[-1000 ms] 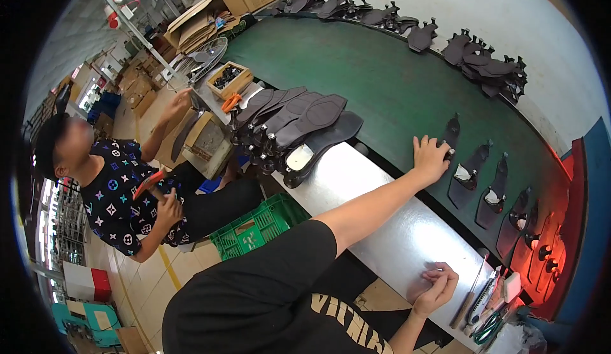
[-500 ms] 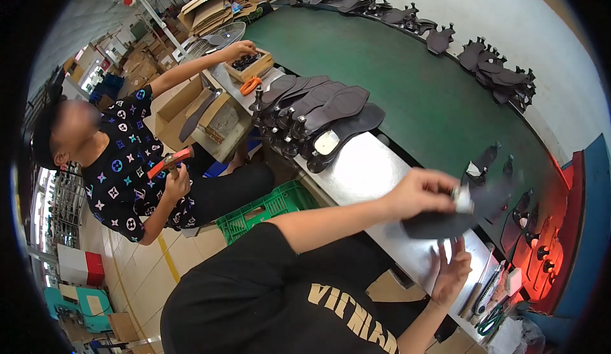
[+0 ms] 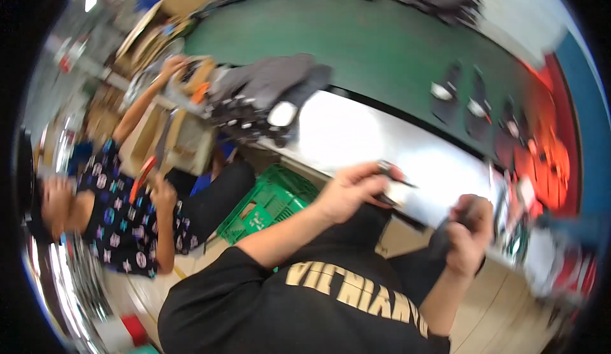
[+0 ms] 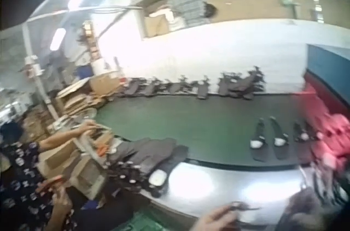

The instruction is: Processing shoe soles and components on a factory assembly line.

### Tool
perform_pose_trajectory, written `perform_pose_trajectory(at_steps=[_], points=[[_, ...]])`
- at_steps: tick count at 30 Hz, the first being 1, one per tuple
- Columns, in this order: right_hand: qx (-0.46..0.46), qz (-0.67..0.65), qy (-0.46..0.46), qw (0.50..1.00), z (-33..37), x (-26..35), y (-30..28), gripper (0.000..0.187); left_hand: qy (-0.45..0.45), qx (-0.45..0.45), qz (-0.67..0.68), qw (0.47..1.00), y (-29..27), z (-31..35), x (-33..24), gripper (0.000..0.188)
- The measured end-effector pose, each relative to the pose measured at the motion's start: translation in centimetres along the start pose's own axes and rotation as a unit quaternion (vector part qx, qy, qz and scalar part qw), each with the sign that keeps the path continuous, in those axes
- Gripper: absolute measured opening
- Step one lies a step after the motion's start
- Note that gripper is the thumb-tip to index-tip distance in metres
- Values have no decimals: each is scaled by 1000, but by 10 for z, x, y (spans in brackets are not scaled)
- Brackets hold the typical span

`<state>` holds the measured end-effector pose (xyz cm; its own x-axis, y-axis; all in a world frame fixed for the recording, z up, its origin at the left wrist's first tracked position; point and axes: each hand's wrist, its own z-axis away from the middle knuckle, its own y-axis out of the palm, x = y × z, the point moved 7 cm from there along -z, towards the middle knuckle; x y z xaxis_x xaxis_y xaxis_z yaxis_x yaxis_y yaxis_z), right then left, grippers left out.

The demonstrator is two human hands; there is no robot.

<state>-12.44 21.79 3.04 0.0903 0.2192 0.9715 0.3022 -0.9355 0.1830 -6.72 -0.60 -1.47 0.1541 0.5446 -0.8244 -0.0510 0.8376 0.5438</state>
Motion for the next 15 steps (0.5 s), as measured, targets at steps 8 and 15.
perform_pose_trajectory(at_steps=[8, 15], points=[[72, 116, 48, 989, 38, -12, 42, 66, 15, 8, -49, 999, -13, 8, 10, 33], [61, 177, -38, 982, 47, -9, 40, 46, 13, 33, -4, 999, -1, 9, 12, 35]])
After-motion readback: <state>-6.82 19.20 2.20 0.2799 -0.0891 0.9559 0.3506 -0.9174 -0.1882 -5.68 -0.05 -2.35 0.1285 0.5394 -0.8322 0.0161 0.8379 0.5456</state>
